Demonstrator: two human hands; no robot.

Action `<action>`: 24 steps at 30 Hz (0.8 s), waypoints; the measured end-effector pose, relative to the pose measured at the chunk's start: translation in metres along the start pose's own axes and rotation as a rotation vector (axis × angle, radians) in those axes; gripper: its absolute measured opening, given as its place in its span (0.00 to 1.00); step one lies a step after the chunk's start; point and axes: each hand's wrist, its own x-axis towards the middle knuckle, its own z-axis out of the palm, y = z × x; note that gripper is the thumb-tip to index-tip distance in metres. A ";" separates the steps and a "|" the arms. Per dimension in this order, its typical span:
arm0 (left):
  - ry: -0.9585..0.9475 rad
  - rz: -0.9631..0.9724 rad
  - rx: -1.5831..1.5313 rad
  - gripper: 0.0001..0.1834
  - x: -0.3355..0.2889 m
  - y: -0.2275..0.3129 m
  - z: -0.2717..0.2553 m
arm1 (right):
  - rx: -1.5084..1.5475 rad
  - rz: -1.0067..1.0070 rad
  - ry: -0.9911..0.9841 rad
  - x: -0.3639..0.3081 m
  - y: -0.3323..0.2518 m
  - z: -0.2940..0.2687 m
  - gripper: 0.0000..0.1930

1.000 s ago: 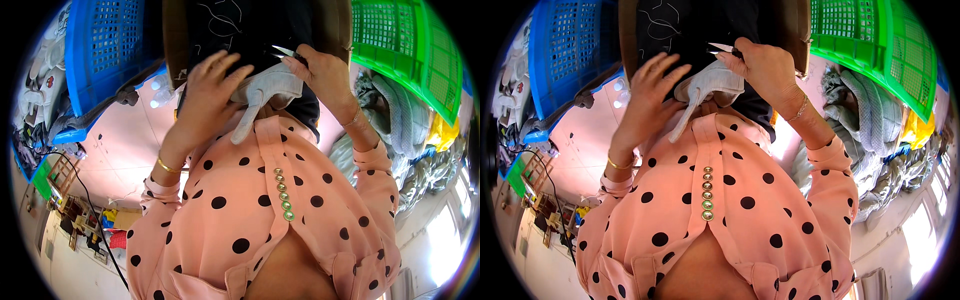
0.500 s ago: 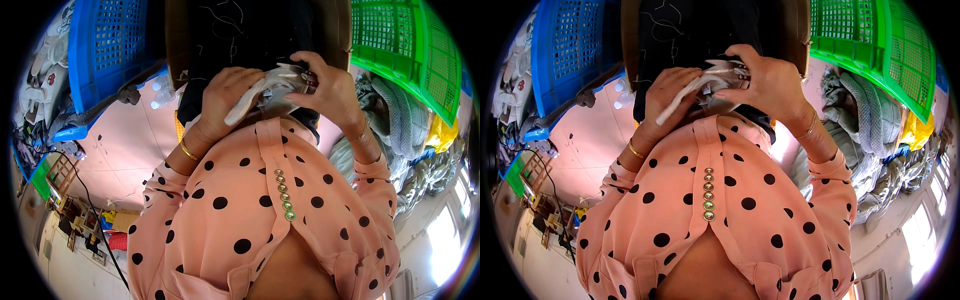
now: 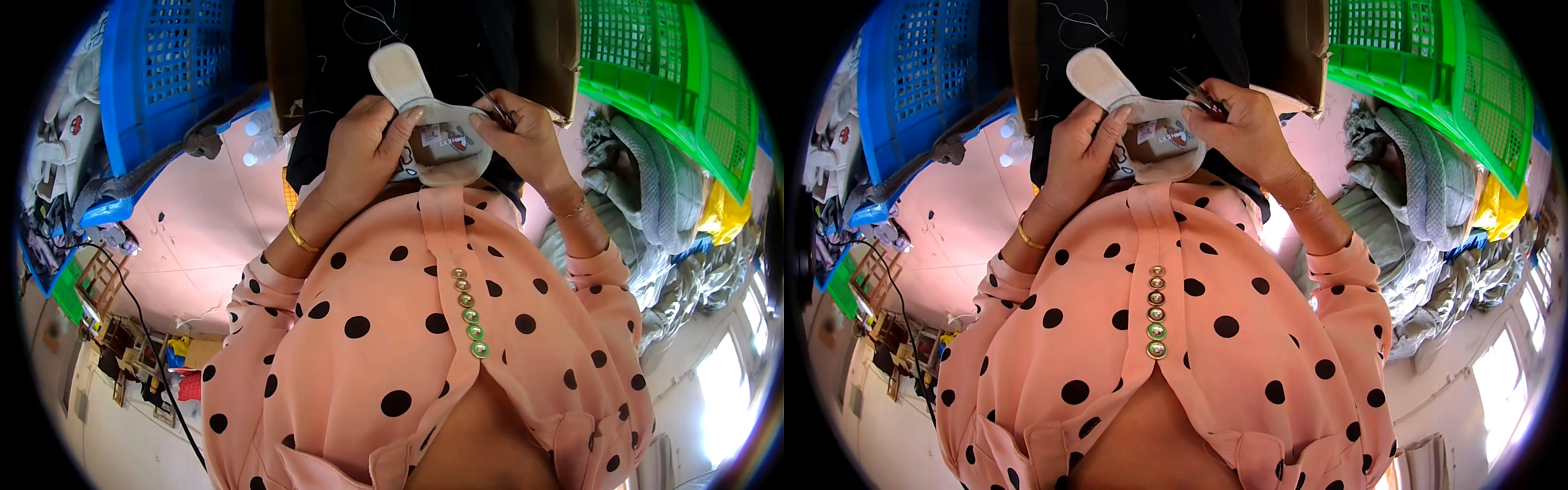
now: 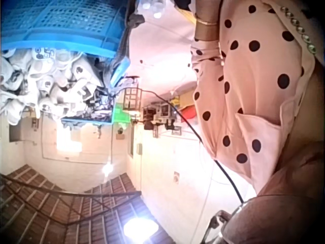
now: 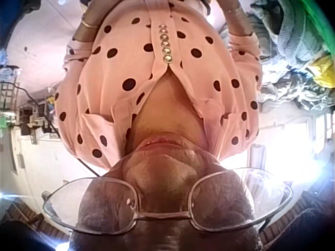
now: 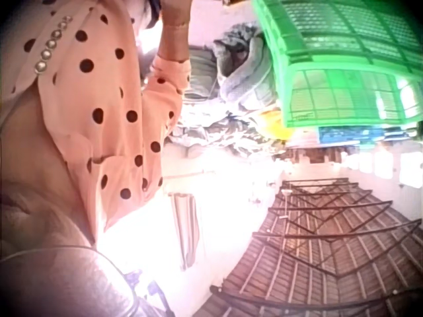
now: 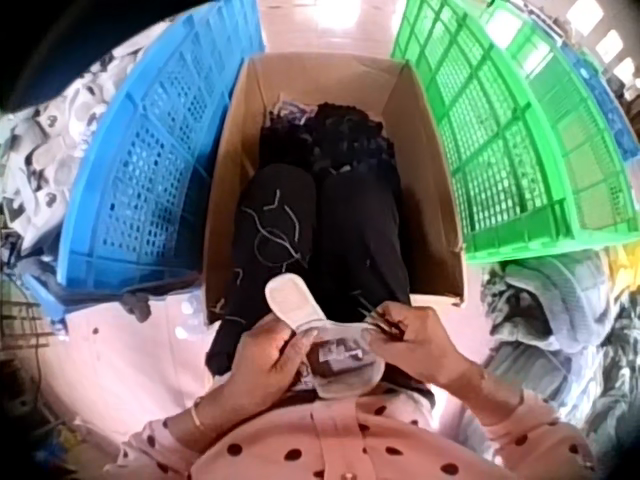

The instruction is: The person sits on the floor in a factory setting and uses small scissors to trim loose threads and excess fabric from the edges of white baby slippers. They handle the slippers one at a time, picking them from a blue crate, trimming them, and placing them into a cardboard box.

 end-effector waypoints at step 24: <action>-0.222 0.718 0.655 0.06 0.052 0.007 0.017 | -0.372 0.041 0.360 -0.046 0.016 0.035 0.26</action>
